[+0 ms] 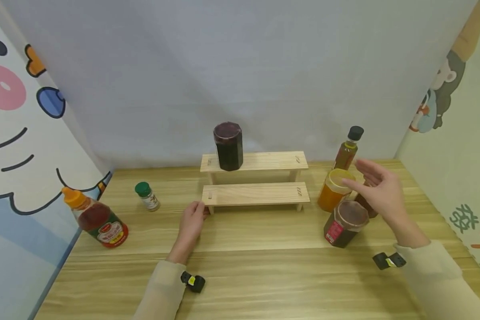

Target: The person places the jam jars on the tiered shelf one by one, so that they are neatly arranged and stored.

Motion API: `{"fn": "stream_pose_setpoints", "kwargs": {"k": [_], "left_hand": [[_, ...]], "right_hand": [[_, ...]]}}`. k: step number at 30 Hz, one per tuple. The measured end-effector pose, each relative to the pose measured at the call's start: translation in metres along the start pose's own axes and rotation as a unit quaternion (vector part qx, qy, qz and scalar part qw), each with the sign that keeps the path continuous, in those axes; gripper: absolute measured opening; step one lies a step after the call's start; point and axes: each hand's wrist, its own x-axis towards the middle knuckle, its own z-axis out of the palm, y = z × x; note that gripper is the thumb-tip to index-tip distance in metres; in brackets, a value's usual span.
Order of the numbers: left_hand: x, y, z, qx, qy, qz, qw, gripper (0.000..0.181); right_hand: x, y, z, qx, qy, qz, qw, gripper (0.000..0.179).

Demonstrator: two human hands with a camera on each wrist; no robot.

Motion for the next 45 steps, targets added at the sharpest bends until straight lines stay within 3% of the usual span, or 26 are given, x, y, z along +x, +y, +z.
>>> {"fn": "stream_pose_setpoints", "kwargs": {"k": [13, 20, 29, 40, 45], "left_hand": [[-0.001, -0.001, -0.003, -0.003, -0.006, -0.011, 0.9999, 0.038], [-0.001, -0.001, -0.005, 0.005, -0.006, -0.011, 0.9999, 0.038], [-0.001, 0.002, -0.004, 0.012, -0.007, -0.007, 0.9999, 0.038], [0.0, 0.002, -0.003, 0.01, -0.004, -0.009, 0.9999, 0.037], [-0.001, 0.002, -0.002, 0.007, -0.006, -0.01, 0.9999, 0.037]], "right_hand": [[-0.003, 0.025, -0.018, -0.003, 0.051, 0.007, 0.9987, 0.061], [-0.006, 0.031, -0.028, 0.055, 0.034, 0.021, 0.9977, 0.062], [-0.005, 0.047, -0.04, -0.014, 0.04, 0.035, 0.9985, 0.073], [-0.01, 0.067, -0.038, -0.004, 0.02, 0.08, 0.9966, 0.092], [-0.013, 0.079, -0.035, 0.005, 0.005, 0.083, 0.9965, 0.09]]}}
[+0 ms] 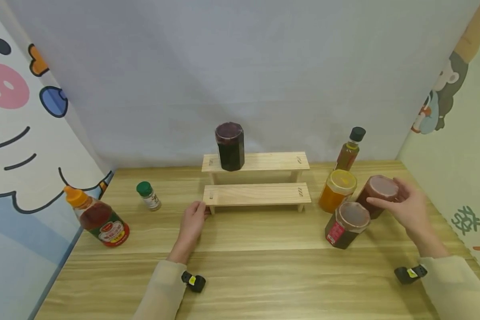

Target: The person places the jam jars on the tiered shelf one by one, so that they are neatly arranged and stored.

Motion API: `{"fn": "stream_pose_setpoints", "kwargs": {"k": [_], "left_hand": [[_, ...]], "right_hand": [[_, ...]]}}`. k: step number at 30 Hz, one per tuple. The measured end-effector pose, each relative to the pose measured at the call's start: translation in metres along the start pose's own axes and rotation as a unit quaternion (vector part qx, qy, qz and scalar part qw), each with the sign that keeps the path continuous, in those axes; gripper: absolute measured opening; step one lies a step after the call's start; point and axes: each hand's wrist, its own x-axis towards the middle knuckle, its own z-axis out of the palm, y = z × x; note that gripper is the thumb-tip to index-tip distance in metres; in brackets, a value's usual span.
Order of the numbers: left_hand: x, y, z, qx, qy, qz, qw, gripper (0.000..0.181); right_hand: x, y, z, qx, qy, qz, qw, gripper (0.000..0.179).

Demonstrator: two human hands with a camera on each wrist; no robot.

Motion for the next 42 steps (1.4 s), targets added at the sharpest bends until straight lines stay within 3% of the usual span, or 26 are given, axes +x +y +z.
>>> {"fn": "stream_pose_setpoints", "kwargs": {"k": [5, 9, 22, 36, 42], "left_hand": [[0.0, -0.001, 0.0, -0.003, 0.0, 0.0, 1.0, 0.037], [0.0, -0.003, 0.001, -0.004, 0.0, 0.001, 1.0, 0.037], [0.001, -0.001, 0.0, 0.002, -0.001, 0.0, 1.0, 0.037], [0.002, -0.001, -0.001, 0.0, 0.002, -0.003, 1.0, 0.037], [0.002, -0.001, -0.001, 0.0, 0.0, -0.001, 1.0, 0.036]], "right_hand": [[-0.002, 0.014, 0.003, 0.026, -0.011, -0.013, 0.9995, 0.073], [-0.005, 0.023, 0.003, 0.013, -0.017, -0.017, 0.9996, 0.067], [-0.001, 0.036, 0.012, -0.056, 0.005, -0.022, 0.9982, 0.067], [0.001, 0.033, 0.015, -0.029, -0.005, 0.012, 0.9995, 0.066], [0.001, 0.031, 0.017, -0.023, 0.016, 0.019, 0.9994, 0.07]]}}
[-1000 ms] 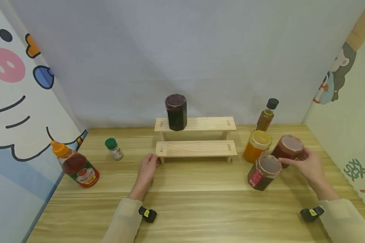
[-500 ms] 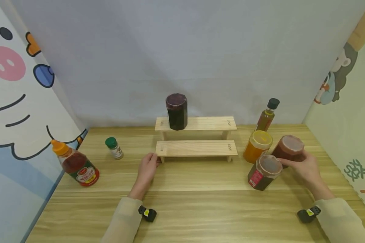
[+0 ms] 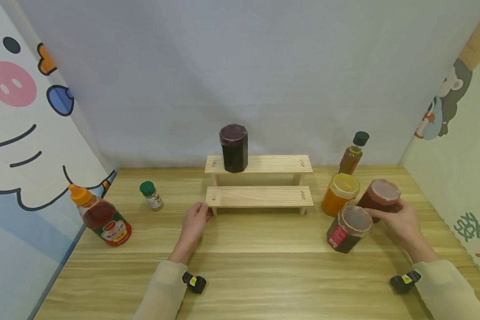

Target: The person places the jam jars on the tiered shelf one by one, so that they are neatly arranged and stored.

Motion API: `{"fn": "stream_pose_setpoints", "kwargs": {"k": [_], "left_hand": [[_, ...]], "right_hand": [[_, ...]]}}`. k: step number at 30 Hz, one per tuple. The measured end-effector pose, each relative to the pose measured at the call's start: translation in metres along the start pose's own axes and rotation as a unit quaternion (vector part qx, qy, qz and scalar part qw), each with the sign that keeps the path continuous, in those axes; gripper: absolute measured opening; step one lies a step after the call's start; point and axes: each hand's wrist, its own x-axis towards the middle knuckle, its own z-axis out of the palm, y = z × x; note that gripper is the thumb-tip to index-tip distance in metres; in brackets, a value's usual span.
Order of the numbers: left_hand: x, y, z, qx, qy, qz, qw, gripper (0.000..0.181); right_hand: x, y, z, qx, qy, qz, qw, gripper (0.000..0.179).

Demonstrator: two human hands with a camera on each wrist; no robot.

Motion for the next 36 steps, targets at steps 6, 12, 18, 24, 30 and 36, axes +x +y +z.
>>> {"fn": "stream_pose_setpoints", "kwargs": {"k": [6, 12, 18, 24, 30, 36], "left_hand": [[0.0, 0.001, 0.0, 0.002, -0.003, 0.003, 1.0, 0.037], [0.0, -0.001, 0.001, 0.003, -0.004, 0.0, 1.0, 0.037], [0.002, 0.0, 0.002, 0.001, -0.002, 0.001, 1.0, 0.037], [0.003, 0.0, 0.002, 0.003, 0.0, 0.003, 1.0, 0.036], [0.002, -0.002, 0.003, -0.005, 0.0, -0.001, 1.0, 0.035], [0.001, -0.001, 0.002, -0.005, 0.002, 0.0, 1.0, 0.035]], "right_hand": [[-0.001, 0.0, -0.001, -0.016, 0.018, 0.018, 0.9996, 0.076], [-0.004, -0.004, -0.003, -0.025, 0.029, 0.043, 0.9984, 0.08], [-0.004, -0.014, -0.008, 0.011, 0.044, 0.039, 0.9982, 0.077], [-0.002, -0.024, -0.014, 0.055, 0.06, 0.006, 0.9967, 0.055], [0.0, -0.044, -0.022, 0.098, 0.074, -0.031, 0.9919, 0.049], [0.002, -0.07, -0.026, 0.057, 0.064, -0.043, 0.9954, 0.052]]}}
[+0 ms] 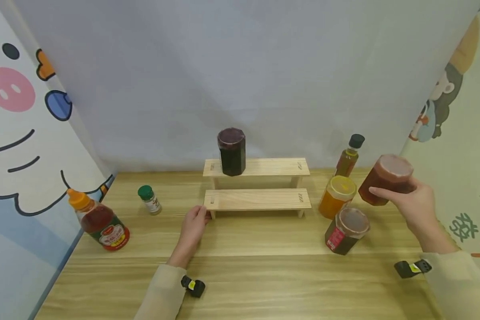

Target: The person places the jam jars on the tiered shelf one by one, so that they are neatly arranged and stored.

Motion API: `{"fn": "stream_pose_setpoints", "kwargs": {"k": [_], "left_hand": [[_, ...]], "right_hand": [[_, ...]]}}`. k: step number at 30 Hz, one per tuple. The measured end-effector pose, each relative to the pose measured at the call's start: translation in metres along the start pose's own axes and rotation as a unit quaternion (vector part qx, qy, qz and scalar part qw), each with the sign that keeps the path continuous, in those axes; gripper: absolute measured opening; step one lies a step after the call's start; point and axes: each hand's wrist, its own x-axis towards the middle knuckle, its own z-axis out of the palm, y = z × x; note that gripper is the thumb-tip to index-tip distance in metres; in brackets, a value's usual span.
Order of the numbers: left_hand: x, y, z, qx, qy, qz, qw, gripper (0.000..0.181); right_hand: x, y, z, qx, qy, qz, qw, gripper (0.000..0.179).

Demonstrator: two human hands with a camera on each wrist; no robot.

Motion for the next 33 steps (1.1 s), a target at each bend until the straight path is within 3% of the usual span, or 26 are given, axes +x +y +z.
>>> {"fn": "stream_pose_setpoints", "kwargs": {"k": [8, 19, 33], "left_hand": [[0.0, 0.0, 0.001, 0.001, 0.002, 0.003, 1.0, 0.035], [-0.001, 0.0, 0.0, -0.006, -0.003, 0.009, 0.9999, 0.036], [-0.001, 0.0, -0.001, -0.012, -0.001, 0.009, 0.9999, 0.035]], "right_hand": [[0.004, -0.028, 0.006, -0.013, -0.027, -0.052, 0.9982, 0.058], [0.006, -0.06, 0.014, 0.013, -0.06, -0.057, 0.9965, 0.059], [0.009, -0.089, 0.069, 0.072, -0.07, -0.084, 0.9914, 0.06]]}}
